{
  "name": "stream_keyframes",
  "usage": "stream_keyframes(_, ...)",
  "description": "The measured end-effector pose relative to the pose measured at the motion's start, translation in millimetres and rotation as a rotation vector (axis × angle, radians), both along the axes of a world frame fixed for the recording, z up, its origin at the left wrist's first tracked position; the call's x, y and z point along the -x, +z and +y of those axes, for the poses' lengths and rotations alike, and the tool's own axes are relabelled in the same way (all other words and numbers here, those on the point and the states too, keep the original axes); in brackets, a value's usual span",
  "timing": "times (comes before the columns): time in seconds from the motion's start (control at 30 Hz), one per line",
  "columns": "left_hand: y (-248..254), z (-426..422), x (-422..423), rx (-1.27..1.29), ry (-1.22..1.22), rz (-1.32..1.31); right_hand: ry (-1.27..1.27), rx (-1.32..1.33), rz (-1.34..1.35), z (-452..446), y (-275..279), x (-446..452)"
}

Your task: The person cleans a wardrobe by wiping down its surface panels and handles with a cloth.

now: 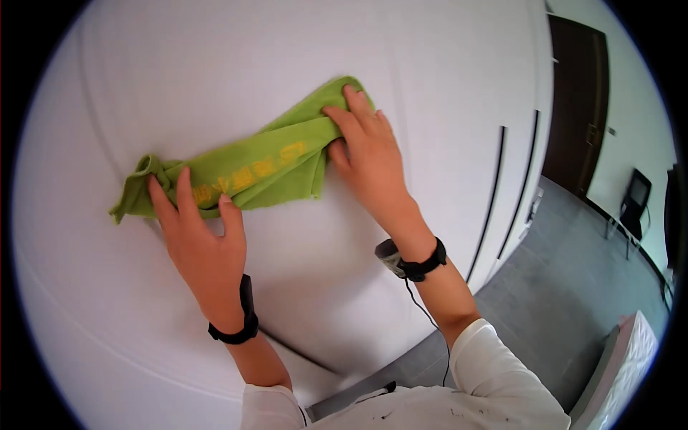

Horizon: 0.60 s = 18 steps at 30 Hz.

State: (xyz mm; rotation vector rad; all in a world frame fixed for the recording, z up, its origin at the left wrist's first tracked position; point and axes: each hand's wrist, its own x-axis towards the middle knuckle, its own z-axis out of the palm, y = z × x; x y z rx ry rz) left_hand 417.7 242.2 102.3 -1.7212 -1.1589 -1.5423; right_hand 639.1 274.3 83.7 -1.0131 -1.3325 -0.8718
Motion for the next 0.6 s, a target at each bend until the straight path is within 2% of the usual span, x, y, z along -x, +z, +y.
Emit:
stream_keyframes(0.07, -6, 15, -52, -0.070, 0.007, 0.086, 0.072, 0.073, 0.063, 1, -6, -53)
stream_keyframes(0.13, -13, 25, -104, -0.106, -0.036, 0.115, -0.002, 0.044, 0.049, -7, -16, -102)
stream_keyframes(0.17, -17, 30, -128, -0.143, -0.042, 0.142, 0.044, 0.113, 0.119, -12, -21, -123)
stream_keyframes(0.2, -21, 35, -151, -0.140, -0.054, 0.140, 0.102, 0.186, 0.194, -17, -27, -140)
stream_keyframes(0.27, -29, 44, -188, -0.206, -0.139, 0.218, 0.160, 0.207, 0.250, -32, -43, -170)
stream_keyframes(0.33, -29, 36, -203, -0.186, -0.115, 0.228, 0.235, 0.178, 0.306, -63, -56, -175)
stream_keyframes(0.4, -24, 33, -239, -0.180, -0.175, 0.231, 0.214, 0.335, 0.459, -93, -61, -194)
stream_keyframes(0.47, -24, 44, -281, -0.175, -0.245, 0.238, 0.131, 0.296, 0.457, -102, -75, -225)
stream_keyframes(0.6, -23, 55, -376, -0.180, -0.315, 0.217, 0.057, 0.379, 0.484, -118, -96, -289)
